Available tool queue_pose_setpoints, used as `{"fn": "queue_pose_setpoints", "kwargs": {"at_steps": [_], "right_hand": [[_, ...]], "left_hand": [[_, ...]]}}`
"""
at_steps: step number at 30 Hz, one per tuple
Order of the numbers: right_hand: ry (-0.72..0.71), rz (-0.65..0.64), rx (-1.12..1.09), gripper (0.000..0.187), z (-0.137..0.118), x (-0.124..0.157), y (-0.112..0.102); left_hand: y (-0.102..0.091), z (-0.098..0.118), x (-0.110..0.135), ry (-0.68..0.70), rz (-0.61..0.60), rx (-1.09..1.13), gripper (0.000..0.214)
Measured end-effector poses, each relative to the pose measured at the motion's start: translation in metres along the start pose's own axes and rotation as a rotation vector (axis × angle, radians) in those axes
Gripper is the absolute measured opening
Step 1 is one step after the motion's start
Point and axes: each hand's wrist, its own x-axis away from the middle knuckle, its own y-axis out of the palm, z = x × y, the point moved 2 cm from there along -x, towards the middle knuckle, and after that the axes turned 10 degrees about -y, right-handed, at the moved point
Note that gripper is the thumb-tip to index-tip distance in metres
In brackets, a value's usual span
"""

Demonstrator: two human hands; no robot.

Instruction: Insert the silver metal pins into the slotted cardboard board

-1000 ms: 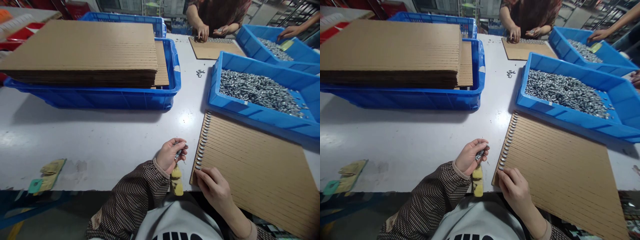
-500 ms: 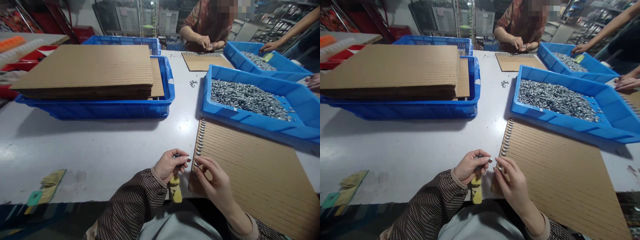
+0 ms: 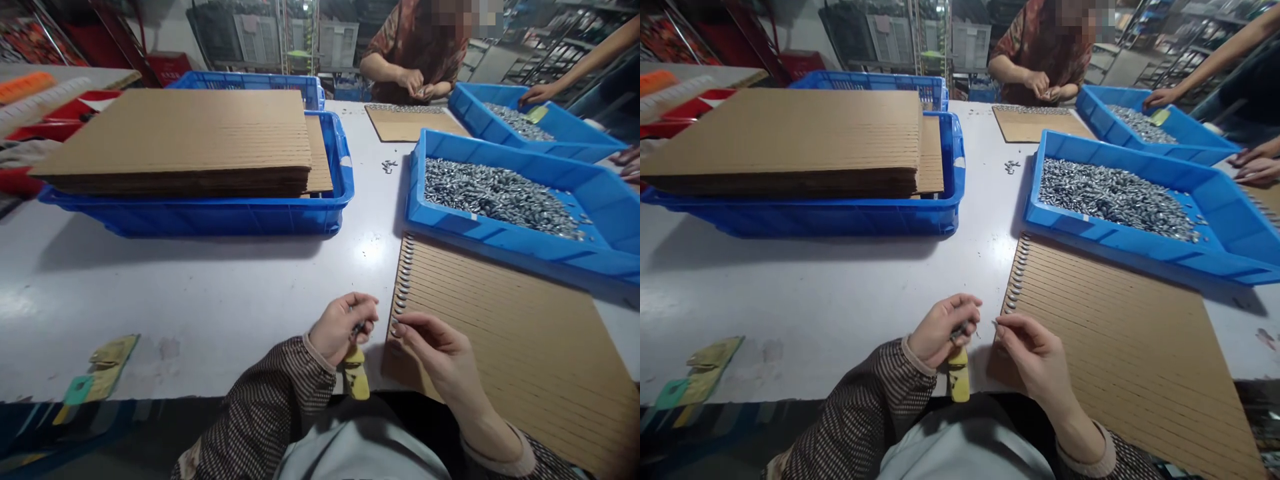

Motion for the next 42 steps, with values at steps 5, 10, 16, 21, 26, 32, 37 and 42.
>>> {"fn": "queue_pose_setpoints", "kwargs": {"at_steps": [5,10,16,21,26,32,37,42], "right_hand": [[-0.321,-0.111,0.374,0.012,-0.001,0.033,-0.016],[-0.476,-0.233,0.528,0.026,0.016,0.059,-0.01],[-0.533,-0.225,0.58,0.027,0.027,0.061,-0.005],[-0.548,-0.219,0.584,0.026,0.026,0.059,-0.005],[-0.531,-0.272,0.584,0.025,0.024,0.057,-0.005],[-0.535,-0.26,0.592,0.023,0.022,0.055,-0.004],[-0.521,-0.258,0.555,0.023,0.023,0.057,-0.005],[-0.513,-0.175,0.548,0.032,0.005,0.037,-0.006]], "left_hand": [[-0.015,0.018,0.003,0.07,0.202,0.334,0.024],[-0.015,0.006,-0.002,0.013,0.157,0.27,0.014],[-0.015,0.001,-0.003,0.032,0.148,0.197,0.005],[-0.014,0.0,-0.003,0.035,0.162,0.193,0.007],[-0.013,-0.001,-0.002,0.018,0.174,0.229,0.012],[-0.013,-0.005,-0.001,0.031,0.131,0.142,0.009],[-0.013,-0.008,-0.001,0.022,0.109,0.104,0.009],[-0.007,-0.007,0.001,-0.026,0.087,0.146,0.022]]}}
